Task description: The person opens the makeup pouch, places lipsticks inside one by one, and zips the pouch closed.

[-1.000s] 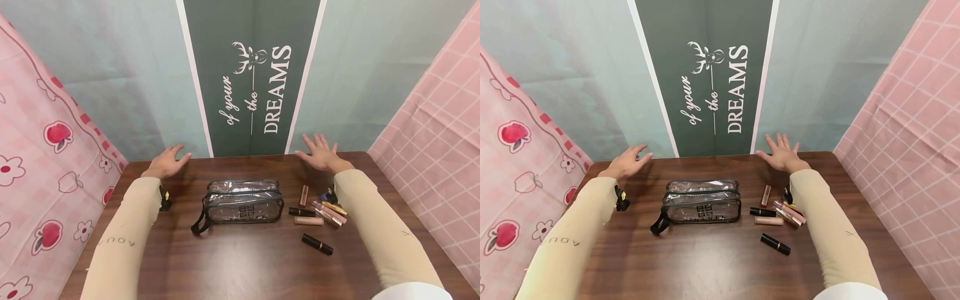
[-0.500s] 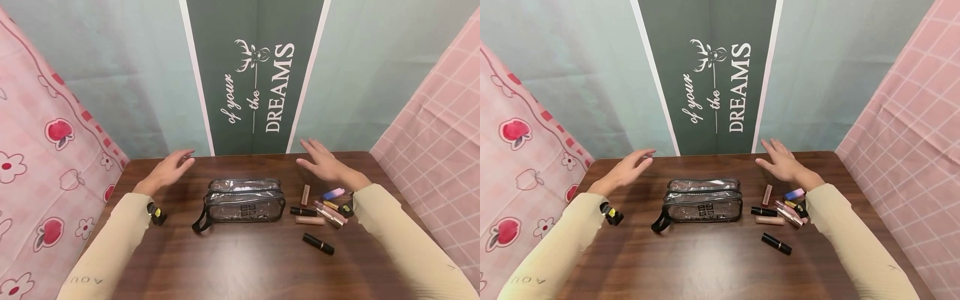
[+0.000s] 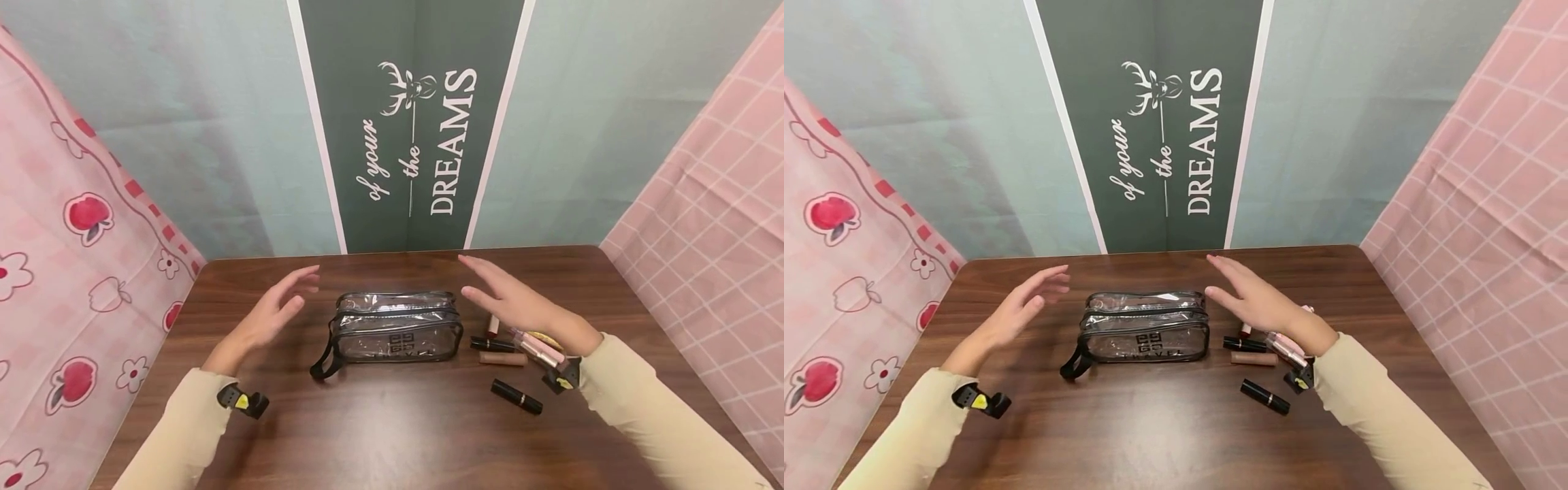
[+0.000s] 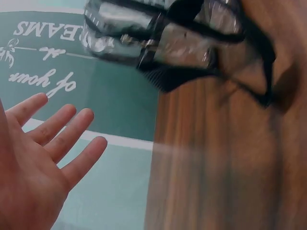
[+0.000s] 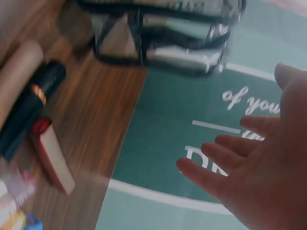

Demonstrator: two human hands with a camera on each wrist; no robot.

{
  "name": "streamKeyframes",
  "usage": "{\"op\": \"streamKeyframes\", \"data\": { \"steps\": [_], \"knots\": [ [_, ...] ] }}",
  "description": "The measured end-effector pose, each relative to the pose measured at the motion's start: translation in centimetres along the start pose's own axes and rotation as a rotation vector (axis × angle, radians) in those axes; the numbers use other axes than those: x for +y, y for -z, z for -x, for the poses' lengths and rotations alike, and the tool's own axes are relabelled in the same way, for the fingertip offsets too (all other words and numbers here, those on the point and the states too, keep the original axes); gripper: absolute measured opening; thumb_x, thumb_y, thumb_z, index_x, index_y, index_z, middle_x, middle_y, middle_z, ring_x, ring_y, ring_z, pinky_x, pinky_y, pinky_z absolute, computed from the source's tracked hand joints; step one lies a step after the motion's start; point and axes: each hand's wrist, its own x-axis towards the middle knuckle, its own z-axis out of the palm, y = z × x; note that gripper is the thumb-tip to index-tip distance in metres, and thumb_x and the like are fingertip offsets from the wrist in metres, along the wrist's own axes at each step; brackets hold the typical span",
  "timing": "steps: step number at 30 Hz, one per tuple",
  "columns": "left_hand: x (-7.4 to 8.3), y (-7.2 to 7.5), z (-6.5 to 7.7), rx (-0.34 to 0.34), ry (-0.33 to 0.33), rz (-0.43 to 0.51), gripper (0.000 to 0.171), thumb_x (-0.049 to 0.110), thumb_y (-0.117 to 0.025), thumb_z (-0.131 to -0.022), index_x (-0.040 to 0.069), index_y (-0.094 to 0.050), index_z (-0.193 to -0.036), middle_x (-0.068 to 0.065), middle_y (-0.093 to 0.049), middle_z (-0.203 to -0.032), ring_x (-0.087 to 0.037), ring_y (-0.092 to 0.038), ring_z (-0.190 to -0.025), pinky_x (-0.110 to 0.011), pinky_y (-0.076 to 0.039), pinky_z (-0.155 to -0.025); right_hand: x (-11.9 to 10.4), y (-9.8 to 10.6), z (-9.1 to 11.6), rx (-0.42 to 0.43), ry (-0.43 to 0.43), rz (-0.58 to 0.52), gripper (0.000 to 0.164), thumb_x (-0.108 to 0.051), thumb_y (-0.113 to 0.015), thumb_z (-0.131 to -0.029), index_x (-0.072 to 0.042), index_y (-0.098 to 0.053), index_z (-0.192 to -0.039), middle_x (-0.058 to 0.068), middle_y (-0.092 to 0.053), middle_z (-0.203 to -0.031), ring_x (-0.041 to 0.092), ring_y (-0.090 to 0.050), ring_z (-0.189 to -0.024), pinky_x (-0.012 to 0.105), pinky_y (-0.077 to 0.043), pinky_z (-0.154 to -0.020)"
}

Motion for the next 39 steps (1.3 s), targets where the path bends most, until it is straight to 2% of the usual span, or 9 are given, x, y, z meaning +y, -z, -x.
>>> {"op": "streamKeyframes", "data": {
  "steps": [2,5,9,12,17,21,25,31,39],
  "knots": [
    [-0.1,-0.6,0.4,-0.001,-0.010,0.021,0.062,0.045,-0.049,-0.107,0.007,-0.039,-0.155,-0.018,-0.054,-0.141,-0.046,-0.055,-0.123,-0.046,-0.049,-0.100,-0.7,-0.5,0.3,0.001,0.016,-0.016,0.063,-0.034,-0.049,-0.109,-0.008,-0.026,-0.161,0.017,-0.027,-0.164,0.037,-0.025,-0.151,0.059,-0.023,-0.117],
    [-0.2,-1.5,0.8,-0.015,-0.010,0.045,0.062,0.040,-0.055,-0.105,0.008,-0.038,-0.156,-0.018,-0.052,-0.143,-0.047,-0.053,-0.125,-0.056,-0.046,-0.100,-1.3,-1.2,0.7,0.012,0.041,-0.026,0.063,-0.032,-0.052,-0.108,-0.008,-0.028,-0.161,0.016,-0.028,-0.164,0.036,-0.026,-0.150,0.059,-0.024,-0.117],
    [-0.5,-2.5,1.1,-0.045,0.029,0.044,0.068,0.037,-0.066,-0.100,0.011,-0.038,-0.156,-0.020,-0.050,-0.146,-0.042,-0.051,-0.130,-0.059,-0.045,-0.100,-1.7,-2.2,1.1,0.009,0.065,-0.042,0.067,-0.032,-0.057,-0.106,-0.010,-0.027,-0.162,0.014,-0.030,-0.164,0.033,-0.028,-0.150,0.057,-0.026,-0.117],
    [-0.7,-3.2,1.2,-0.076,0.089,0.023,0.077,0.042,-0.072,-0.095,0.010,-0.038,-0.156,-0.021,-0.048,-0.148,-0.039,-0.049,-0.133,-0.061,-0.041,-0.103,-1.9,-2.8,1.2,-0.004,0.074,-0.060,0.071,-0.034,-0.060,-0.104,-0.013,-0.026,-0.162,0.012,-0.030,-0.164,0.032,-0.030,-0.149,0.058,-0.028,-0.116],
    [-0.9,-4.4,1.5,-0.124,0.206,0.001,0.084,0.023,-0.082,-0.087,0.006,-0.036,-0.156,-0.021,-0.047,-0.149,-0.042,-0.047,-0.134,-0.064,-0.035,-0.108,-2.1,-3.5,1.3,-0.027,0.053,-0.053,0.080,-0.043,-0.065,-0.100,-0.017,-0.024,-0.163,0.011,-0.029,-0.165,0.032,-0.032,-0.149,0.058,-0.030,-0.115],
    [-1.2,-5.5,1.6,-0.152,0.266,-0.052,0.093,0.024,-0.086,-0.083,0.003,-0.033,-0.156,-0.019,-0.050,-0.147,-0.038,-0.049,-0.132,-0.060,-0.035,-0.109,-2.0,-4.1,1.3,-0.031,0.027,-0.049,0.087,-0.046,-0.071,-0.095,-0.019,-0.025,-0.163,0.010,-0.031,-0.163,0.029,-0.035,-0.147,0.057,-0.032,-0.114],
    [-1.5,-6.2,1.8,-0.157,0.269,-0.061,0.096,0.028,-0.088,-0.081,0.006,-0.033,-0.156,-0.016,-0.052,-0.144,-0.034,-0.051,-0.130,-0.057,-0.037,-0.109,-1.8,-4.7,1.3,-0.006,0.051,-0.040,0.087,-0.035,-0.076,-0.093,-0.016,-0.027,-0.162,0.011,-0.035,-0.160,0.027,-0.040,-0.143,0.053,-0.036,-0.112],
    [-2.1,-6.7,2.2,-0.148,0.254,-0.054,0.083,0.024,-0.086,-0.084,0.007,-0.040,-0.150,-0.012,-0.059,-0.135,-0.031,-0.059,-0.121,-0.053,-0.044,-0.103,-1.6,-5.4,1.0,0.024,0.112,-0.067,0.082,-0.016,-0.076,-0.094,-0.014,-0.028,-0.161,0.012,-0.038,-0.157,0.027,-0.047,-0.137,0.048,-0.044,-0.107],
    [-2.4,-7.1,2.1,-0.120,0.259,-0.039,0.071,0.022,-0.082,-0.088,0.007,-0.043,-0.145,-0.012,-0.060,-0.133,-0.033,-0.059,-0.123,-0.053,-0.045,-0.102,-1.5,-5.4,0.8,0.019,0.095,-0.058,0.083,-0.014,-0.076,-0.094,-0.017,-0.027,-0.161,0.011,-0.041,-0.154,0.025,-0.048,-0.136,0.048,-0.044,-0.107]
  ]
}}
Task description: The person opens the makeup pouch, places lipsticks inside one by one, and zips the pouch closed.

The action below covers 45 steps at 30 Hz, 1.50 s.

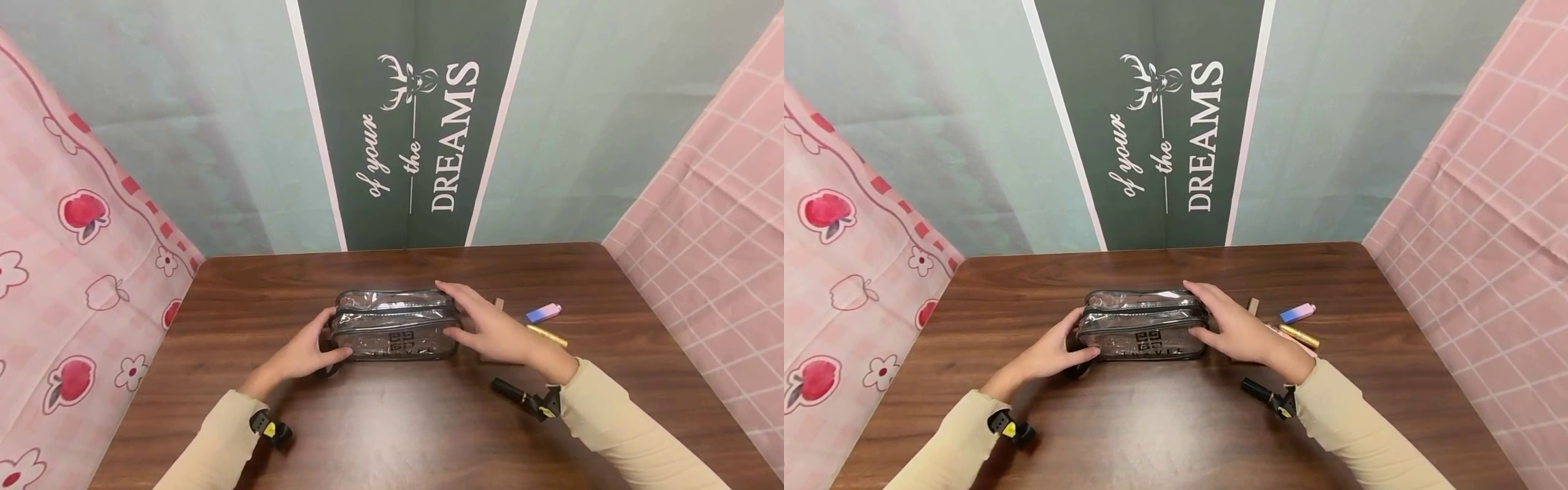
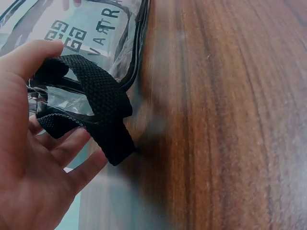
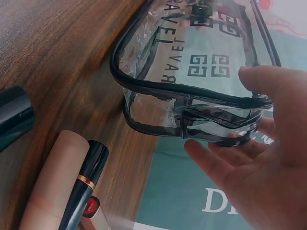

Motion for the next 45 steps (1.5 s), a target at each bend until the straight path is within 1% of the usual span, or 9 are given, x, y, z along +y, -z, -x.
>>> {"op": "streamKeyframes", "data": {
  "steps": [4,13,23,29,33,37,41,43,45],
  "knots": [
    [-0.2,0.0,0.0,0.003,0.004,-0.001,0.068,0.024,-0.081,-0.089,0.008,-0.044,-0.144,-0.011,-0.061,-0.132,-0.034,-0.059,-0.123,-0.053,-0.045,-0.101,-0.1,0.0,-0.1,0.005,0.010,0.013,0.083,-0.013,-0.076,-0.093,-0.015,-0.027,-0.161,0.013,-0.042,-0.153,0.028,-0.048,-0.136,0.051,-0.043,-0.107],
    [-0.3,0.2,-0.1,-0.018,0.020,0.018,0.064,0.026,-0.080,-0.090,0.009,-0.045,-0.141,-0.009,-0.063,-0.128,-0.032,-0.061,-0.121,-0.051,-0.046,-0.100,-0.1,0.0,-0.1,-0.003,-0.020,0.016,0.081,-0.017,-0.075,-0.094,-0.017,-0.029,-0.161,0.011,-0.041,-0.155,0.025,-0.047,-0.137,0.049,-0.041,-0.110],
    [-0.3,0.1,-0.2,-0.007,0.009,0.011,0.063,0.025,-0.081,-0.090,0.010,-0.046,-0.140,-0.008,-0.063,-0.126,-0.030,-0.061,-0.119,-0.051,-0.046,-0.100,-0.1,0.1,-0.1,0.012,-0.010,0.016,0.082,-0.014,-0.076,-0.093,-0.017,-0.030,-0.160,0.012,-0.042,-0.154,0.027,-0.049,-0.135,0.051,-0.042,-0.108],
    [-0.3,0.1,-0.2,0.016,-0.010,0.007,0.062,0.022,-0.081,-0.090,0.008,-0.047,-0.139,-0.008,-0.064,-0.125,-0.028,-0.063,-0.115,-0.047,-0.048,-0.098,0.1,0.0,0.0,0.024,0.007,0.027,0.082,-0.014,-0.076,-0.093,-0.016,-0.030,-0.160,0.013,-0.043,-0.153,0.029,-0.051,-0.133,0.054,-0.044,-0.105],
    [0.2,0.3,-0.2,0.055,-0.015,-0.013,0.064,0.022,-0.081,-0.088,0.009,-0.047,-0.140,-0.006,-0.063,-0.124,-0.024,-0.062,-0.110,-0.048,-0.047,-0.096,0.2,0.0,0.0,0.021,-0.001,0.039,0.081,-0.017,-0.076,-0.094,-0.016,-0.029,-0.160,0.014,-0.043,-0.154,0.030,-0.051,-0.134,0.054,-0.043,-0.106],
    [0.7,0.6,-0.2,0.086,-0.010,-0.028,0.065,0.022,-0.082,-0.087,0.009,-0.047,-0.141,-0.007,-0.062,-0.123,-0.024,-0.059,-0.108,-0.049,-0.046,-0.095,0.4,0.1,0.1,0.024,-0.011,0.042,0.081,-0.018,-0.077,-0.093,-0.016,-0.031,-0.160,0.014,-0.043,-0.154,0.030,-0.050,-0.135,0.054,-0.043,-0.106],
    [0.9,0.6,-0.2,0.099,-0.012,0.001,0.065,0.021,-0.082,-0.087,0.010,-0.047,-0.141,-0.007,-0.062,-0.124,-0.025,-0.058,-0.109,-0.051,-0.046,-0.096,0.5,0.1,0.1,0.015,-0.028,0.033,0.081,-0.019,-0.078,-0.092,-0.014,-0.032,-0.158,0.013,-0.044,-0.154,0.029,-0.047,-0.137,0.052,-0.041,-0.109],
    [1.1,0.6,-0.2,0.110,-0.020,0.026,0.065,0.019,-0.082,-0.087,0.010,-0.047,-0.142,-0.007,-0.061,-0.126,-0.025,-0.057,-0.113,-0.051,-0.044,-0.099,0.5,0.2,0.1,0.007,-0.040,0.031,0.080,-0.020,-0.078,-0.092,-0.013,-0.032,-0.158,0.012,-0.044,-0.154,0.028,-0.046,-0.138,0.053,-0.040,-0.110],
    [1.3,0.5,-0.2,0.119,-0.029,0.056,0.066,0.017,-0.081,-0.088,0.012,-0.046,-0.143,-0.007,-0.060,-0.128,-0.024,-0.056,-0.116,-0.050,-0.042,-0.102,0.6,0.2,0.2,0.002,-0.060,0.030,0.080,-0.021,-0.078,-0.092,-0.015,-0.032,-0.157,0.011,-0.044,-0.154,0.029,-0.046,-0.139,0.058,-0.037,-0.110]
  ]
}}
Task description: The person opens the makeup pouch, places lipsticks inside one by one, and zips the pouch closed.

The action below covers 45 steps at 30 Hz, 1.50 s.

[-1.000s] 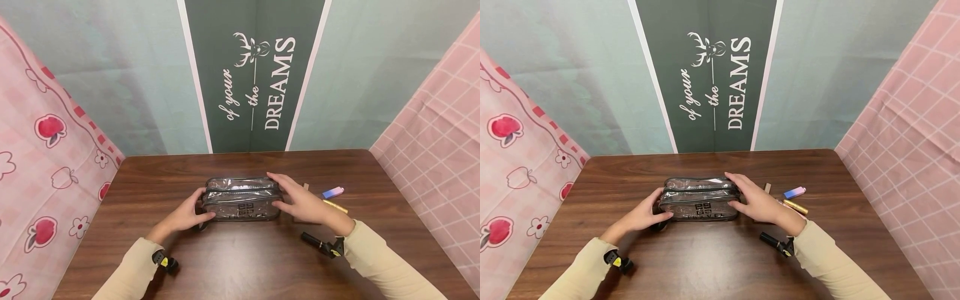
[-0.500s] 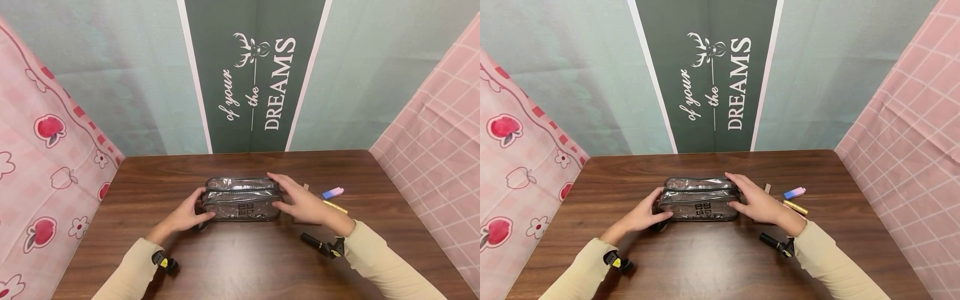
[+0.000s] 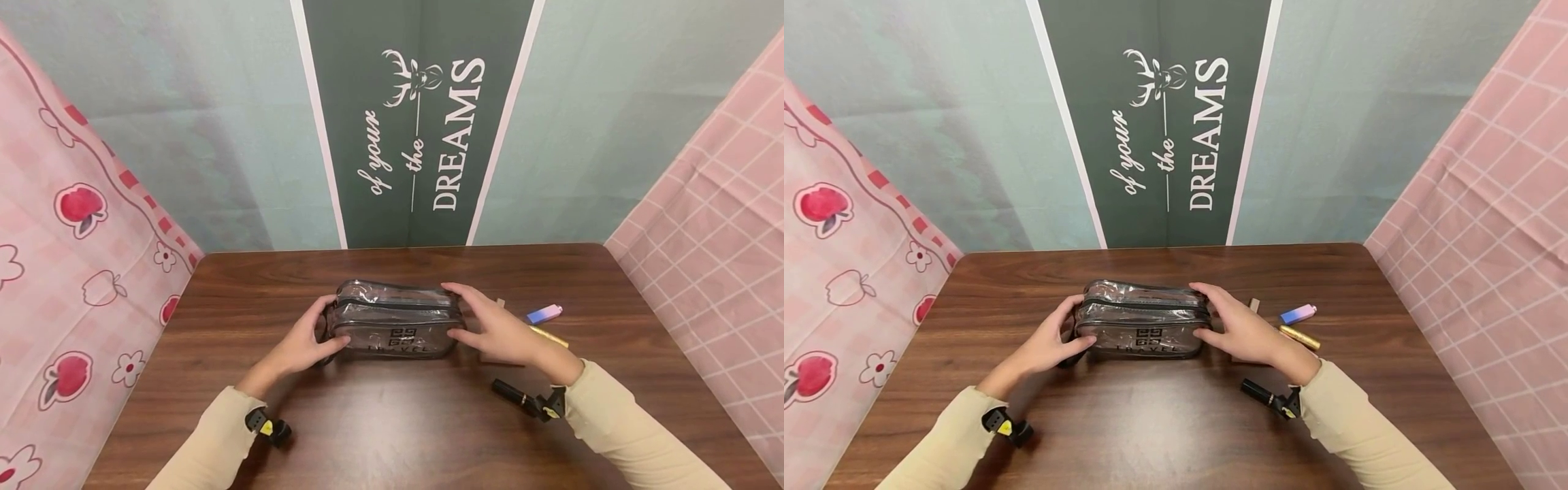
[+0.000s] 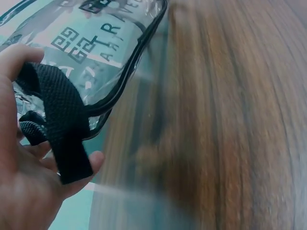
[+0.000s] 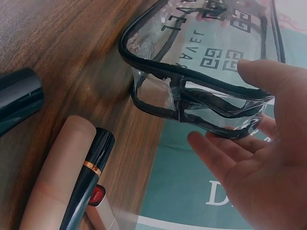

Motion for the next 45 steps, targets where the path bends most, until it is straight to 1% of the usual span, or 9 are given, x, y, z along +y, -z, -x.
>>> {"op": "streamKeyframes", "data": {
  "steps": [5,8,14,17,22,28,31,36,45],
  "knots": [
    [0.7,-0.2,-0.1,0.016,-0.017,0.122,0.071,0.008,-0.081,-0.087,0.010,-0.042,-0.146,-0.012,-0.056,-0.130,-0.026,-0.056,-0.117,-0.033,-0.046,-0.100,0.3,0.1,0.2,-0.003,-0.037,-0.002,0.080,-0.021,-0.079,-0.091,-0.017,-0.032,-0.156,0.011,-0.046,-0.153,0.033,-0.046,-0.139,0.078,-0.022,-0.106],
    [1.1,-0.2,-0.1,0.019,-0.012,0.171,0.076,0.006,-0.082,-0.085,0.009,-0.040,-0.147,-0.016,-0.053,-0.134,-0.028,-0.054,-0.121,-0.026,-0.044,-0.100,0.6,0.0,0.2,-0.006,-0.039,-0.003,0.079,-0.022,-0.079,-0.092,-0.015,-0.033,-0.156,0.013,-0.045,-0.153,0.035,-0.045,-0.139,0.077,-0.023,-0.106],
    [1.1,0.0,0.1,-0.015,-0.027,0.128,0.091,0.009,-0.088,-0.079,0.013,-0.035,-0.153,-0.013,-0.049,-0.142,-0.032,-0.052,-0.125,-0.044,-0.043,-0.105,1.3,0.0,0.2,0.005,-0.027,-0.012,0.075,-0.023,-0.078,-0.092,-0.014,-0.037,-0.154,0.011,-0.051,-0.147,0.031,-0.050,-0.135,0.067,-0.033,-0.107],
    [0.8,-0.2,0.1,0.004,-0.055,0.084,0.088,0.010,-0.088,-0.080,0.013,-0.037,-0.152,-0.012,-0.052,-0.138,-0.030,-0.055,-0.121,-0.050,-0.045,-0.102,1.5,0.0,0.2,0.011,-0.021,-0.021,0.074,-0.022,-0.079,-0.091,-0.013,-0.039,-0.153,0.010,-0.054,-0.144,0.031,-0.052,-0.133,0.065,-0.034,-0.105],
    [0.7,-0.5,-0.1,0.067,-0.072,0.085,0.080,0.005,-0.087,-0.080,0.012,-0.044,-0.147,-0.012,-0.056,-0.125,-0.026,-0.060,-0.109,-0.040,-0.050,-0.096,1.5,0.0,0.2,0.002,-0.016,-0.032,0.076,-0.022,-0.080,-0.091,-0.010,-0.038,-0.153,0.013,-0.054,-0.145,0.033,-0.051,-0.133,0.066,-0.034,-0.105],
    [1.0,-0.5,-0.5,0.104,-0.099,0.115,0.078,0.000,-0.085,-0.079,0.011,-0.046,-0.147,-0.011,-0.057,-0.117,-0.023,-0.059,-0.101,-0.033,-0.050,-0.097,0.7,1.2,-0.3,-0.024,0.020,-0.014,0.089,-0.035,-0.079,-0.091,-0.008,-0.029,-0.159,0.015,-0.038,-0.159,0.034,-0.039,-0.143,0.060,-0.032,-0.112],
    [1.0,-0.6,-0.6,0.126,-0.109,0.109,0.080,-0.001,-0.086,-0.079,0.010,-0.046,-0.147,-0.011,-0.058,-0.119,-0.023,-0.059,-0.102,-0.039,-0.049,-0.099,-0.2,2.2,-1.3,-0.008,0.047,-0.028,0.079,-0.034,-0.074,-0.095,-0.008,-0.033,-0.158,0.012,-0.038,-0.159,0.031,-0.036,-0.146,0.054,-0.031,-0.115],
    [1.4,-0.8,-0.9,0.165,-0.115,0.091,0.077,0.001,-0.087,-0.078,0.009,-0.046,-0.142,-0.012,-0.062,-0.122,-0.023,-0.060,-0.111,-0.047,-0.047,-0.103,-2.2,3.5,-3.5,0.013,0.076,-0.028,0.054,-0.030,-0.062,-0.104,-0.009,-0.046,-0.151,0.009,-0.047,-0.153,0.026,-0.042,-0.142,0.050,-0.033,-0.115],
    [1.9,-1.0,-1.3,0.172,-0.129,0.076,0.074,0.002,-0.087,-0.078,0.009,-0.048,-0.140,-0.013,-0.061,-0.126,-0.029,-0.058,-0.119,-0.054,-0.046,-0.102,-5.5,4.2,-6.5,0.042,0.219,0.017,0.041,-0.027,-0.065,-0.102,-0.009,-0.060,-0.138,0.005,-0.059,-0.139,0.022,-0.050,-0.133,0.044,-0.037,-0.112]
  ]
}}
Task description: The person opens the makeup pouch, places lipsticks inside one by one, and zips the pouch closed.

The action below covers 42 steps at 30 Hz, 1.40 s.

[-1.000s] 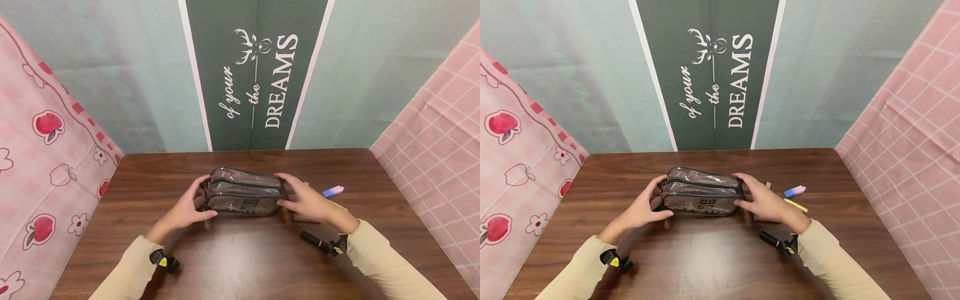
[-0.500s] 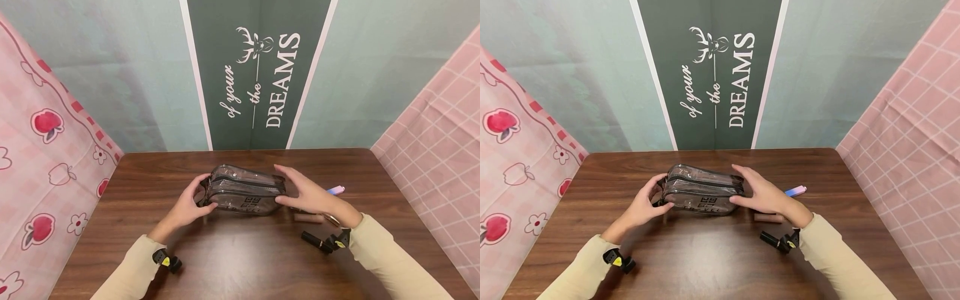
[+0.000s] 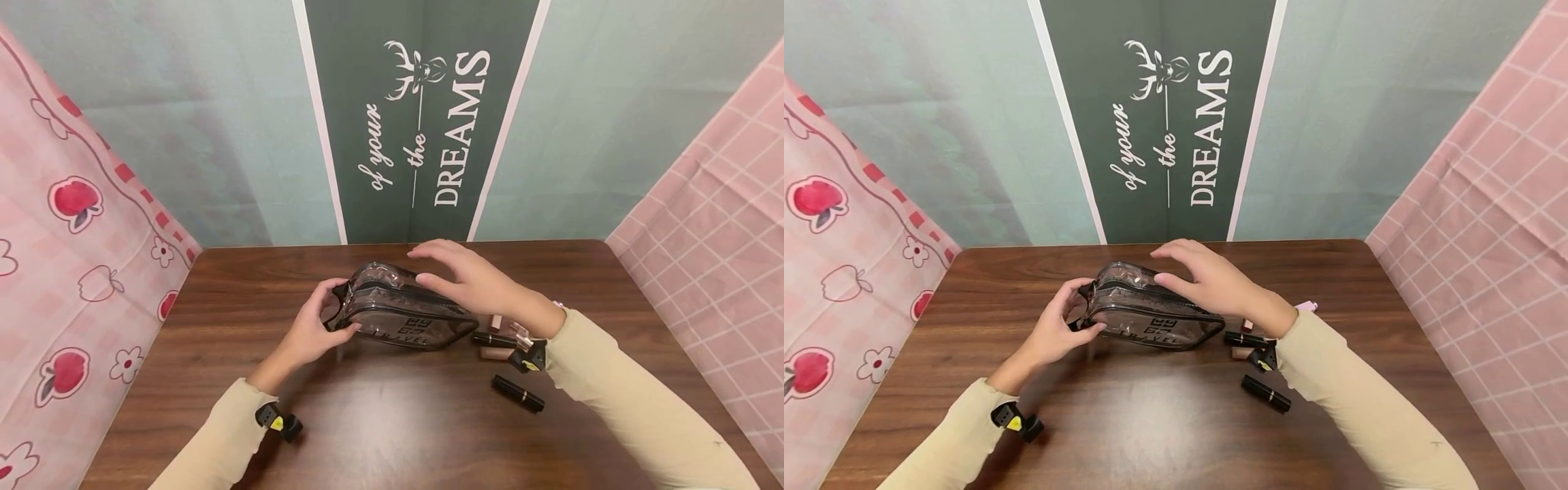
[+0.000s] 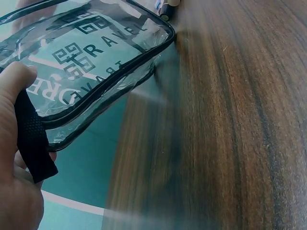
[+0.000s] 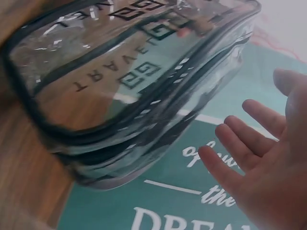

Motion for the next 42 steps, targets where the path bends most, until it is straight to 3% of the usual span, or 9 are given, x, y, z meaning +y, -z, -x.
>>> {"op": "streamKeyframes", "data": {
  "steps": [4,7,16,23,31,37,42],
  "knots": [
    [0.0,-0.1,-0.1,0.010,-0.004,-0.007,0.072,0.002,-0.088,-0.077,0.009,-0.050,-0.139,-0.013,-0.061,-0.125,-0.028,-0.058,-0.118,-0.054,-0.047,-0.102,-1.1,0.2,-1.4,-0.005,0.042,0.034,0.036,-0.028,-0.067,-0.101,-0.010,-0.065,-0.132,0.002,-0.064,-0.128,0.018,-0.055,-0.123,0.041,-0.042,-0.106],
    [0.1,-0.1,-0.2,0.014,-0.013,-0.005,0.072,0.003,-0.088,-0.077,0.010,-0.051,-0.138,-0.011,-0.061,-0.126,-0.027,-0.057,-0.117,-0.055,-0.045,-0.102,-2.1,0.4,-2.5,-0.023,0.063,0.059,0.031,-0.029,-0.068,-0.100,-0.012,-0.070,-0.126,-0.002,-0.067,-0.117,0.014,-0.057,-0.107,0.036,-0.047,-0.094],
    [0.3,-0.4,-0.8,0.005,-0.066,0.002,0.071,0.003,-0.087,-0.078,0.010,-0.051,-0.139,-0.008,-0.062,-0.119,-0.030,-0.060,-0.104,-0.053,-0.047,-0.098,-5.4,-0.1,-5.3,-0.099,0.083,0.214,0.012,-0.028,-0.070,-0.097,-0.020,-0.078,-0.102,-0.010,-0.061,-0.090,0.011,-0.054,-0.083,0.029,-0.046,-0.073],
    [0.2,-0.5,-0.9,0.000,-0.090,-0.001,0.071,0.002,-0.086,-0.078,0.009,-0.050,-0.139,-0.008,-0.063,-0.122,-0.028,-0.061,-0.104,-0.055,-0.048,-0.096,-7.4,-0.6,-7.3,-0.217,0.064,0.322,0.011,-0.026,-0.071,-0.095,-0.019,-0.079,-0.097,-0.007,-0.063,-0.086,0.010,-0.055,-0.080,0.031,-0.048,-0.070],
    [0.3,-0.6,-0.9,-0.015,-0.074,-0.004,0.071,0.002,-0.086,-0.079,0.012,-0.051,-0.140,-0.006,-0.063,-0.121,-0.024,-0.060,-0.105,-0.055,-0.047,-0.094,-8.2,-2.0,-8.9,-0.357,0.082,0.395,0.018,-0.024,-0.067,-0.097,-0.016,-0.076,-0.084,-0.003,-0.062,-0.081,0.013,-0.056,-0.075,0.032,-0.048,-0.068],
    [0.5,-0.5,-1.0,-0.031,-0.071,-0.012,0.071,0.003,-0.085,-0.080,0.012,-0.051,-0.141,-0.005,-0.063,-0.119,-0.023,-0.059,-0.106,-0.055,-0.047,-0.095,-8.3,-2.6,-9.2,-0.400,0.056,0.478,0.024,-0.022,-0.067,-0.094,-0.019,-0.067,-0.070,-0.004,-0.060,-0.078,0.014,-0.055,-0.072,0.033,-0.047,-0.065],
    [0.5,-0.4,-1.0,-0.040,-0.084,-0.020,0.069,0.002,-0.084,-0.081,0.012,-0.050,-0.141,-0.004,-0.063,-0.118,-0.021,-0.058,-0.105,-0.055,-0.047,-0.095,-8.5,-2.6,-9.2,-0.414,0.065,0.493,0.022,-0.020,-0.070,-0.089,-0.022,-0.069,-0.068,-0.006,-0.061,-0.077,0.015,-0.057,-0.074,0.034,-0.049,-0.067]
  ]
}}
